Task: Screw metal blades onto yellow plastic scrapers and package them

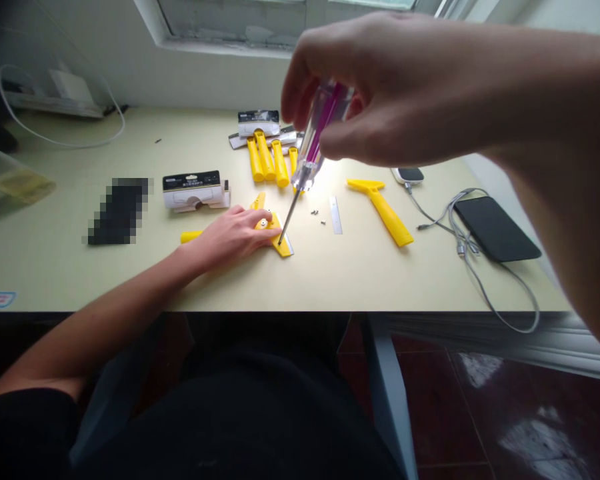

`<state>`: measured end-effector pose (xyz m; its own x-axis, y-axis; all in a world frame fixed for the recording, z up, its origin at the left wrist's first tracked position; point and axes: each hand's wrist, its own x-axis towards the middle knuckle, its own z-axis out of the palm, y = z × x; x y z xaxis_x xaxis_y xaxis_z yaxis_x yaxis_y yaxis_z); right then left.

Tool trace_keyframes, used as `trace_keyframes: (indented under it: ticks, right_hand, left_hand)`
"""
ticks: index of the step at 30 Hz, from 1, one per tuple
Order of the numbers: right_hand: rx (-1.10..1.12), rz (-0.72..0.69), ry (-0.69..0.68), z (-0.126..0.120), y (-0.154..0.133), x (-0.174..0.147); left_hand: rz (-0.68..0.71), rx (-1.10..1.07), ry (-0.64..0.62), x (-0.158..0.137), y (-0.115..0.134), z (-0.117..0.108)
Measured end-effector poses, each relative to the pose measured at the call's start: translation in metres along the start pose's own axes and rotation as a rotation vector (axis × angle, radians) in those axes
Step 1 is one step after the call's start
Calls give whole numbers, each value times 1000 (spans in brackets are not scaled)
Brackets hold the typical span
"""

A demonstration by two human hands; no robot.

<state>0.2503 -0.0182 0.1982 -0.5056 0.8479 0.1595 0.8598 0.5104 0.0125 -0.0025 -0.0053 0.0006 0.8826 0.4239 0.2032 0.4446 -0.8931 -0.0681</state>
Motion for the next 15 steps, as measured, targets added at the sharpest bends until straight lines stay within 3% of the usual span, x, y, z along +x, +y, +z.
trace_keyframes:
  ticks: [5, 11, 15]
  right_hand:
    - [249, 258, 239, 8, -19, -8]
    - [378, 62, 103, 6, -22, -11]
    - [165, 160, 193, 7, -11, -11]
  left_hand:
    - [-11, -9, -1, 0, 1, -2]
    - [-24, -18, -23, 1, 2, -3]
    - [-21, -26, -24, 1, 2, -3]
